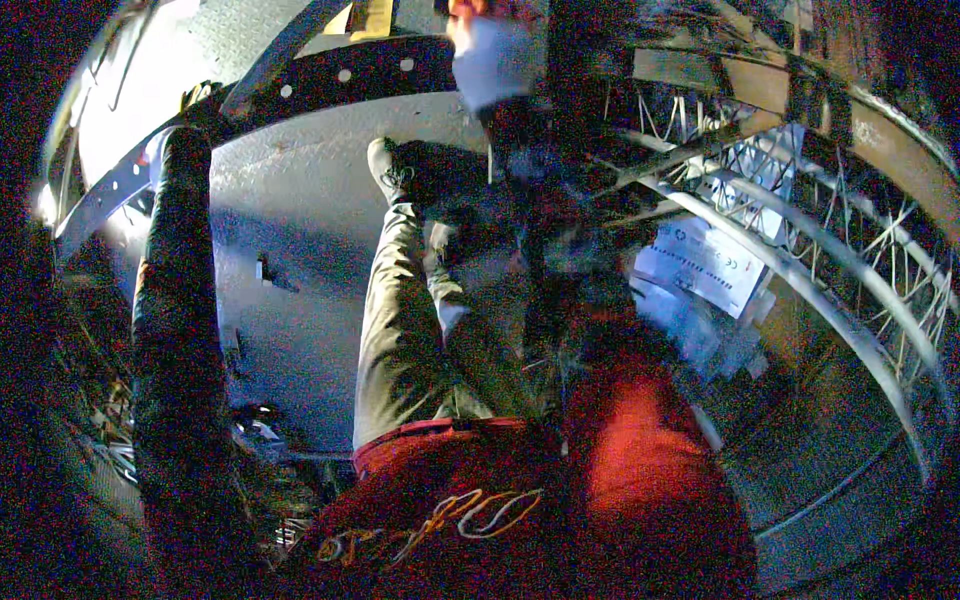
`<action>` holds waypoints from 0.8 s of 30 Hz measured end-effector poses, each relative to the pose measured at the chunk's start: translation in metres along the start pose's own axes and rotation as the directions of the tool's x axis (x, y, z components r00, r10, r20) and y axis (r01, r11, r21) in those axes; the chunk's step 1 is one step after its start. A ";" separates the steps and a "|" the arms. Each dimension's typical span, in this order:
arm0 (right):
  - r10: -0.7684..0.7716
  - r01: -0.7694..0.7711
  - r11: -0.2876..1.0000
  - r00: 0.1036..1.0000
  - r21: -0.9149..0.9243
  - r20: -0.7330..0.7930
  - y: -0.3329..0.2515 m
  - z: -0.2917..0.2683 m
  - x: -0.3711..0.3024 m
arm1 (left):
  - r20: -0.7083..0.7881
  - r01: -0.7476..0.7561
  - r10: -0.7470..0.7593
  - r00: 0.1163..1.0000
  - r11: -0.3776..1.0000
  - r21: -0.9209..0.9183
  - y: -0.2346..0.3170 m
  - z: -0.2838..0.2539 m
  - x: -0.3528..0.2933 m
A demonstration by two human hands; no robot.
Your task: Assembling a metal structure by positioning and attaching metal plates and brackets to a frame.
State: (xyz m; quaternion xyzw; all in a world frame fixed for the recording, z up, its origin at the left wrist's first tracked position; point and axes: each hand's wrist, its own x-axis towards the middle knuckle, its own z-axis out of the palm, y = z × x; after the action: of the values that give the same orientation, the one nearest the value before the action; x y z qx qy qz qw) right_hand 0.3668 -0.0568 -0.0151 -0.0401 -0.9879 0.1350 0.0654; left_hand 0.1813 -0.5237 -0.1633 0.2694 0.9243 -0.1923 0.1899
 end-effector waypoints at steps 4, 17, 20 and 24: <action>-0.068 0.055 0.997 0.970 0.062 0.233 0.009 0.016 -0.100 | 0.005 -0.022 0.022 1.000 1.000 -0.004 0.011 -0.007 0.008; -0.171 0.145 0.953 0.982 -0.266 -0.077 0.002 0.009 -0.055 | 0.052 -0.006 0.005 0.999 1.000 0.014 -0.001 -0.016 -0.002; 0.106 -0.072 0.977 0.980 0.199 -0.166 0.026 0.012 -0.001 | 0.067 -0.023 0.021 0.998 0.999 0.032 0.014 -0.025 0.007; 0.446 -0.475 0.832 0.880 0.286 0.162 0.021 -0.013 0.006 | 0.246 0.027 -0.053 0.968 0.994 0.109 0.042 -0.052 -0.004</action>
State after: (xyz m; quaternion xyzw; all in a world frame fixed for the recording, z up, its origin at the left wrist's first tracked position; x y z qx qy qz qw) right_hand 0.3636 -0.0327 -0.0073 -0.2598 -0.9161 0.3053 -0.0075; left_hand 0.1961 -0.4685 -0.1275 0.2340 0.8872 -0.2764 0.2858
